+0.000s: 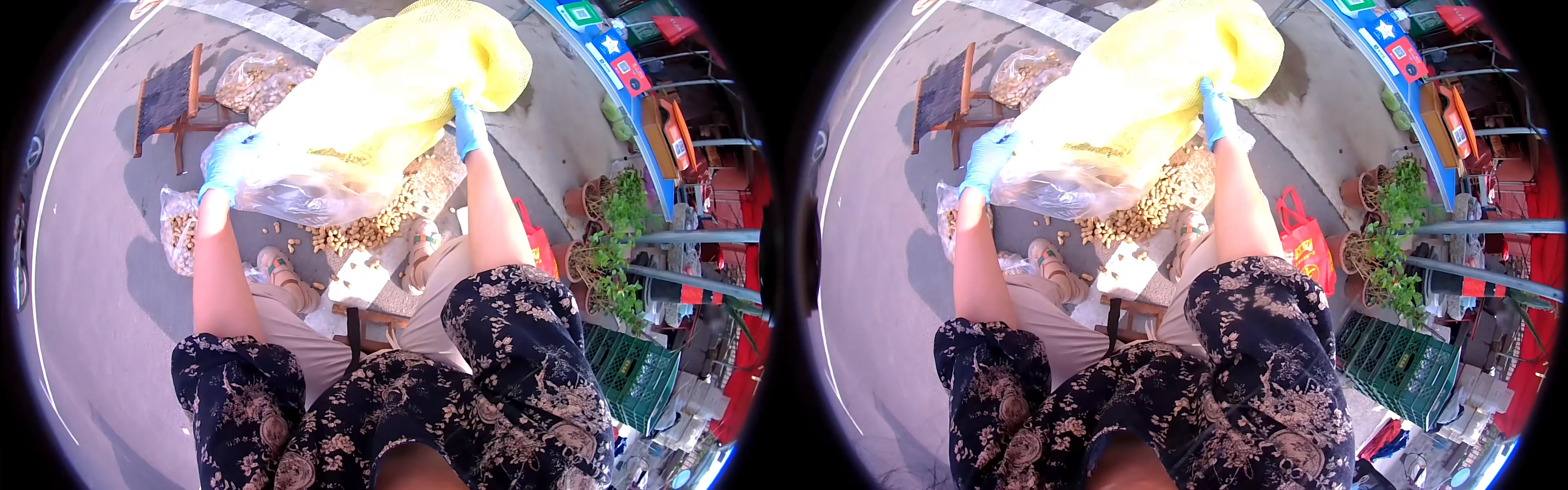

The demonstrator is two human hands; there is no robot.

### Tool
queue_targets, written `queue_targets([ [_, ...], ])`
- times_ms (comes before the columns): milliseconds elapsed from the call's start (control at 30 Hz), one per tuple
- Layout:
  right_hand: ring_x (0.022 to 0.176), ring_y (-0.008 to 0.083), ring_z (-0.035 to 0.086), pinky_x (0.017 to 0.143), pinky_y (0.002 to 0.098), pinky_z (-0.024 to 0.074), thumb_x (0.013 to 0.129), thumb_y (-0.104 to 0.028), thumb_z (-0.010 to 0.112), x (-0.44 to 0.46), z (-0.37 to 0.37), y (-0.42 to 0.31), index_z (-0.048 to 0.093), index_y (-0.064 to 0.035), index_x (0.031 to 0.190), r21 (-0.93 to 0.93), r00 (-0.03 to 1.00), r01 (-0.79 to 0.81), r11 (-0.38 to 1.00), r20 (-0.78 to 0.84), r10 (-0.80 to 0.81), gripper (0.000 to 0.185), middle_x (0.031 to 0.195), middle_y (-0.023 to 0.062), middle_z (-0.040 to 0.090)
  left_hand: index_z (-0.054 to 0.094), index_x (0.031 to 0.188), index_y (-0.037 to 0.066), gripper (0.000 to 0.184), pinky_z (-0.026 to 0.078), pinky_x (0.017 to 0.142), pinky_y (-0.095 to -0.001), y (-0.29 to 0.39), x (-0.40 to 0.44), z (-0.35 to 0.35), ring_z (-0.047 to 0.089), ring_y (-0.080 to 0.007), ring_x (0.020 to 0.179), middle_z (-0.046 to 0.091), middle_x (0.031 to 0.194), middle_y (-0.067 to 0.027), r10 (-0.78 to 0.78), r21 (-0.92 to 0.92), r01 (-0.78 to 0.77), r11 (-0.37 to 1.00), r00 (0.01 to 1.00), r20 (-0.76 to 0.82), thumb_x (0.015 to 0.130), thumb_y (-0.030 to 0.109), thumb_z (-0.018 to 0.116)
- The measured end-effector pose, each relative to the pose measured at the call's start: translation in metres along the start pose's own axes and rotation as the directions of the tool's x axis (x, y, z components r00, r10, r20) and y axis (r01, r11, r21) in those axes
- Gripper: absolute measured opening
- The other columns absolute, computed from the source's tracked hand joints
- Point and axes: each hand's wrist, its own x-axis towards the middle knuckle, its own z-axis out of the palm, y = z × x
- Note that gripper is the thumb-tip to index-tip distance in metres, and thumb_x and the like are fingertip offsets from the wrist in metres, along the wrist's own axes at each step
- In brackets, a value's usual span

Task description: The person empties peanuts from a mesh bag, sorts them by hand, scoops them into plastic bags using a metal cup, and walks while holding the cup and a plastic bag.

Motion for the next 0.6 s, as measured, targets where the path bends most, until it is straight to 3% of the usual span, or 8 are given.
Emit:
queue_targets([
  [133,0.111,0.0241,0.051,0.095,0.0397,0.0408,0.089,-0.028,0.056,0.007,0.007,0.007,0.044,0.0001,0.128,0.166,0.954,0.045,0.985,0.285,-0.092,0.049,0.126,0.0101,0.05,0.044,0.13,0.003,0.075,0.046,0.071,-0.0323,0.036,-0.016,0.012,0.061,-0.0229,0.075,0.063,0.083,-0.0135,0.079,0.093,-0.076,0.993,0.996,-0.032,0.073,0.044,0.071],
  [200,0.115,0.0243,0.049,0.098,0.0396,0.0393,0.088,-0.022,0.058,-0.009,0.017,0.001,0.044,0.0012,0.128,0.328,0.897,-0.026,0.944,0.425,-0.123,0.048,0.125,0.0092,0.051,0.023,0.142,0.005,0.095,0.043,0.06,-0.0271,0.071,-0.021,0.012,0.049,-0.0118,0.064,0.053,0.07,-0.0044,0.012,0.095,-0.015,0.995,0.999,0.031,0.07,0.04,0.076],
  [233,0.117,0.0222,0.046,0.1,0.038,0.0367,0.087,-0.018,0.06,-0.016,0.021,-0.001,0.044,-0.0013,0.129,0.353,0.864,-0.037,0.935,0.481,-0.147,0.048,0.126,0.0071,0.05,0.017,0.142,0.003,0.102,0.046,0.069,-0.0317,0.08,-0.022,0.013,0.058,-0.0226,0.071,0.059,0.077,-0.013,0.009,0.032,-0.011,0.999,0.998,0.058,0.069,0.047,0.074],
  [333,0.116,0.0182,0.046,0.101,0.0345,0.0352,0.082,-0.017,0.066,-0.037,0.03,-0.001,0.043,-0.004,0.131,0.147,0.775,0.105,0.984,0.607,-0.173,0.055,0.127,0.0055,0.05,0.013,0.144,0.005,0.104,0.044,0.065,-0.029,0.106,-0.029,0.024,0.055,-0.0171,0.067,0.059,0.076,-0.0092,0.077,-0.317,-0.07,0.946,0.997,0.008,0.069,0.042,0.076],
  [467,0.106,0.0177,0.05,0.093,0.0299,0.0393,0.068,-0.026,0.08,-0.102,0.059,-0.049,0.056,-0.002,0.117,-0.471,0.622,0.28,0.836,0.752,0.216,0.06,0.12,0.0075,0.054,0.048,0.123,0.0,0.047,0.042,0.06,-0.0259,0.084,0.0,0.045,0.053,-0.0123,0.066,0.061,0.079,-0.0029,0.002,-0.754,-0.049,0.655,0.998,-0.063,0.085,0.023,0.063],
  [500,0.104,0.0202,0.051,0.092,0.0303,0.04,0.068,-0.029,0.08,-0.106,0.064,-0.043,0.058,-0.0007,0.112,-0.533,0.594,0.44,0.723,0.776,0.211,0.057,0.115,0.0099,0.056,0.058,0.108,0.001,0.024,0.045,0.064,-0.0277,0.062,0.015,0.05,0.056,-0.0134,0.072,0.063,0.088,-0.0029,-0.054,-0.858,-0.124,0.499,0.983,-0.174,0.089,0.016,0.055],
  [567,0.097,0.0267,0.056,0.088,0.0324,0.0422,0.069,-0.038,0.076,-0.109,0.063,-0.022,0.062,0.0009,0.1,-0.581,0.569,0.594,0.556,0.792,0.221,0.052,0.102,0.0153,0.061,0.05,0.122,0.003,0.033,0.049,0.085,-0.0331,0.039,0.023,0.031,0.06,-0.0226,0.093,0.06,0.109,-0.0097,-0.179,-0.99,-0.017,-0.141,0.984,0.008,0.093,0.02,0.044],
  [600,0.095,0.0278,0.058,0.087,0.0345,0.0433,0.071,-0.04,0.073,-0.108,0.06,-0.013,0.063,0.0,0.1,-0.567,0.545,0.633,0.527,0.81,0.218,0.051,0.099,0.0166,0.062,0.046,0.126,0.002,0.038,0.049,0.086,-0.0354,0.007,0.027,0.037,0.059,-0.0257,0.099,0.058,0.113,-0.0126,-0.023,-0.923,-0.252,0.291,0.963,-0.27,0.095,0.022,0.039],
])
